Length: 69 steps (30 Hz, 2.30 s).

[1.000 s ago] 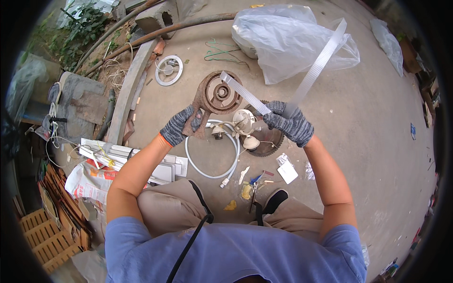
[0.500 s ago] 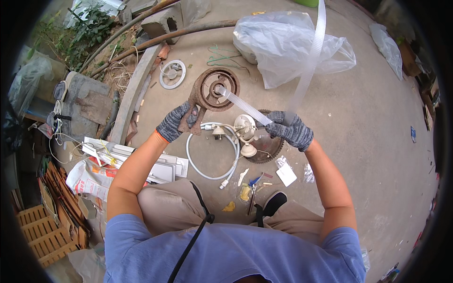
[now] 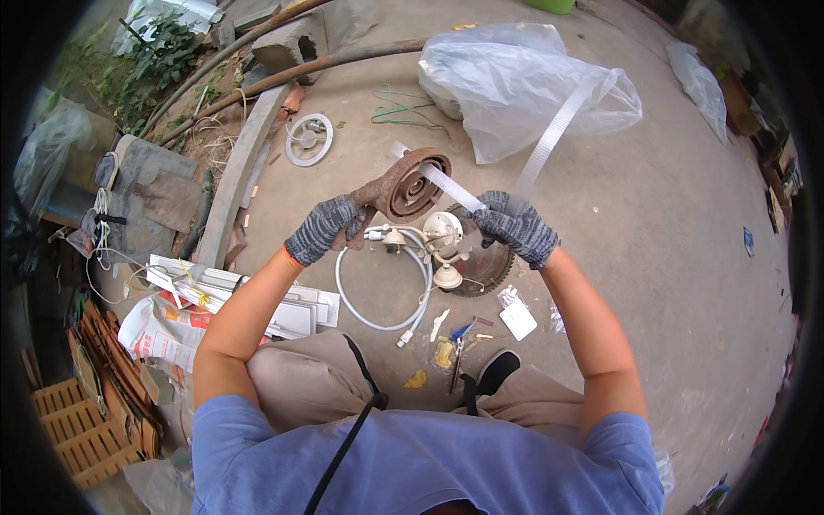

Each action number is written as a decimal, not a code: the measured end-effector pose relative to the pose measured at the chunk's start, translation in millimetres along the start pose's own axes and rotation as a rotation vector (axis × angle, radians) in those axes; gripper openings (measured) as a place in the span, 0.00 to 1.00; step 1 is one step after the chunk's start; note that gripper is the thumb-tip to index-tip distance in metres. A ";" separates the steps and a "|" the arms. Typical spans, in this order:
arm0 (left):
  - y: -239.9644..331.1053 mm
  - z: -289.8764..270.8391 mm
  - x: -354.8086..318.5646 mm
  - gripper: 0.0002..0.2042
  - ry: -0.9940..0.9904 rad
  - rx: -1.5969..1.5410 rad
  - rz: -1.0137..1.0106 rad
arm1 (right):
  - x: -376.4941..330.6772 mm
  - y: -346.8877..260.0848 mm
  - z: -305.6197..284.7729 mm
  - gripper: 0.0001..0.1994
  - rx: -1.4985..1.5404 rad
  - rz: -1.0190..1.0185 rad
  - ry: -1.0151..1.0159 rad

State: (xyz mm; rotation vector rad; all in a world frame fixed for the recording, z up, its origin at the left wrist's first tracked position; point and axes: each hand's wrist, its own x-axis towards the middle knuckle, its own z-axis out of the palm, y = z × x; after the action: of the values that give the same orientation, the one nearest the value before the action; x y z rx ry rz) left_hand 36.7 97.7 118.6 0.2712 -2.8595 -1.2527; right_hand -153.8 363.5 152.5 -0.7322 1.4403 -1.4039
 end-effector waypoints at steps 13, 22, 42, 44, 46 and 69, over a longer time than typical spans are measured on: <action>54.7 21.2 8.9 0.16 0.205 0.536 0.340 | 30.6 43.5 -7.7 0.25 0.065 0.085 -0.004; 32.0 57.0 -3.6 0.15 0.034 0.400 0.178 | 19.2 27.5 21.1 0.20 0.108 0.035 0.161; 47.4 68.8 51.2 0.14 -0.356 0.458 0.098 | 31.2 64.5 17.9 0.36 -0.461 -0.160 0.171; 60.1 62.2 52.2 0.13 -0.423 0.678 0.108 | 33.0 63.9 14.3 0.35 -0.441 -0.176 0.160; 67.9 47.3 50.7 0.10 -0.376 0.705 0.207 | 37.4 68.4 9.4 0.35 -0.448 -0.205 0.179; 108.4 -58.1 40.5 0.11 -0.176 -1.197 0.243 | -16.8 -55.0 -42.7 0.20 0.077 -0.147 0.476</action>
State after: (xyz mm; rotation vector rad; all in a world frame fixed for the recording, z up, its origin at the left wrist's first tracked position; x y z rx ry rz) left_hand -15.5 121.0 234.8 -0.2118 -1.6421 -2.6177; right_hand -197.6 386.8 204.1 -0.4777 1.7054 -1.8232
